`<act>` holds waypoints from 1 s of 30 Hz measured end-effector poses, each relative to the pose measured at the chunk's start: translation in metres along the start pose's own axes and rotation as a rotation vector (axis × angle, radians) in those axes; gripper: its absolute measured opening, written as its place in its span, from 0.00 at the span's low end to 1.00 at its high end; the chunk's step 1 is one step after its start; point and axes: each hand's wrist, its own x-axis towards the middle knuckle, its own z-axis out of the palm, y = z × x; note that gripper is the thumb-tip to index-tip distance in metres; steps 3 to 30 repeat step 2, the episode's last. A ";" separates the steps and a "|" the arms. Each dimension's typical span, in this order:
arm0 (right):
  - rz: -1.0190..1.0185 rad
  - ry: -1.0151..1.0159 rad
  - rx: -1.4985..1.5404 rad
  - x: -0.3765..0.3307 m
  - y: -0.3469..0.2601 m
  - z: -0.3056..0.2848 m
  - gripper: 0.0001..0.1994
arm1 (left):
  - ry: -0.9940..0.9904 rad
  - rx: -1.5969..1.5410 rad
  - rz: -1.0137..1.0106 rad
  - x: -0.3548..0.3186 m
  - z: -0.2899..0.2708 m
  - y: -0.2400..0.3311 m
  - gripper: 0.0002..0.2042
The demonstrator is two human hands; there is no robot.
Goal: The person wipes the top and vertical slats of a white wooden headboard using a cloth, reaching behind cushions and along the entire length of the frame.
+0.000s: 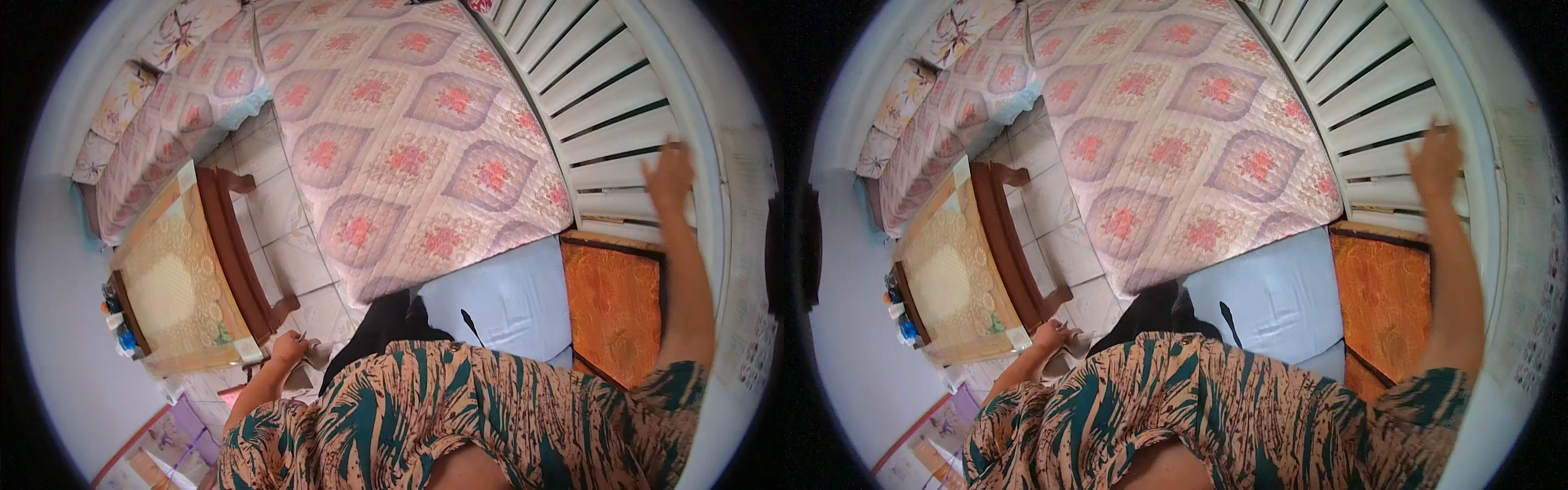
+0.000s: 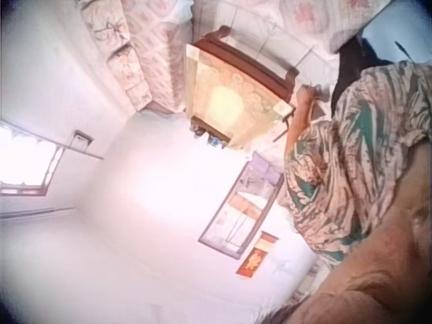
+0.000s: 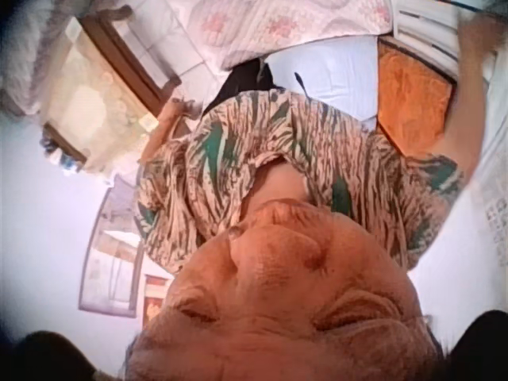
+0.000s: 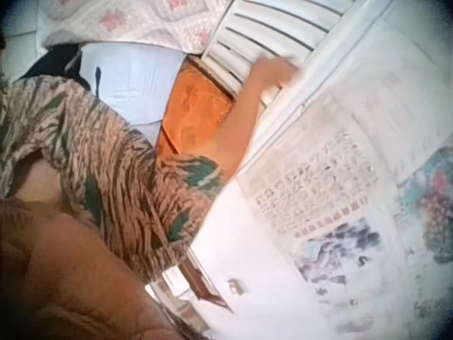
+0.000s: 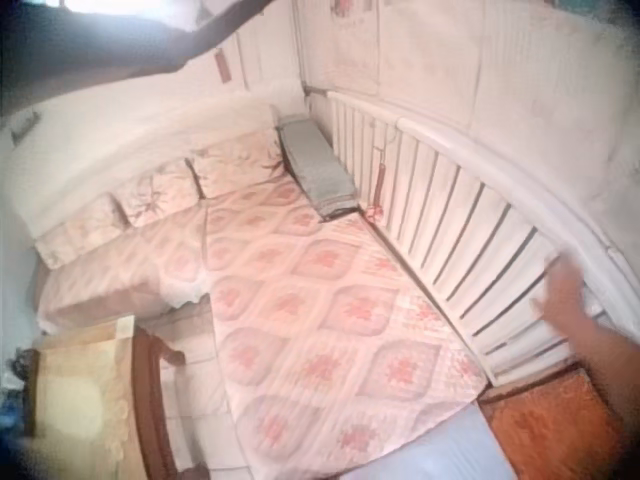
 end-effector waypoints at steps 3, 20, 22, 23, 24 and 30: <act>-0.112 -0.147 0.700 -0.052 -0.070 0.017 0.40 | -0.017 0.021 -0.099 -0.010 0.031 -0.028 0.20; -0.112 -0.147 0.700 -0.052 -0.070 0.017 0.40 | -0.017 0.021 -0.099 -0.010 0.031 -0.028 0.20; -0.112 -0.147 0.700 -0.052 -0.070 0.017 0.40 | -0.017 0.021 -0.099 -0.010 0.031 -0.028 0.20; -0.112 -0.147 0.700 -0.052 -0.070 0.017 0.40 | -0.017 0.021 -0.099 -0.010 0.031 -0.028 0.20; -0.112 -0.147 0.700 -0.052 -0.070 0.017 0.40 | -0.017 0.021 -0.099 -0.010 0.031 -0.028 0.20; -0.112 -0.147 0.700 -0.052 -0.070 0.017 0.40 | -0.017 0.021 -0.099 -0.010 0.031 -0.028 0.20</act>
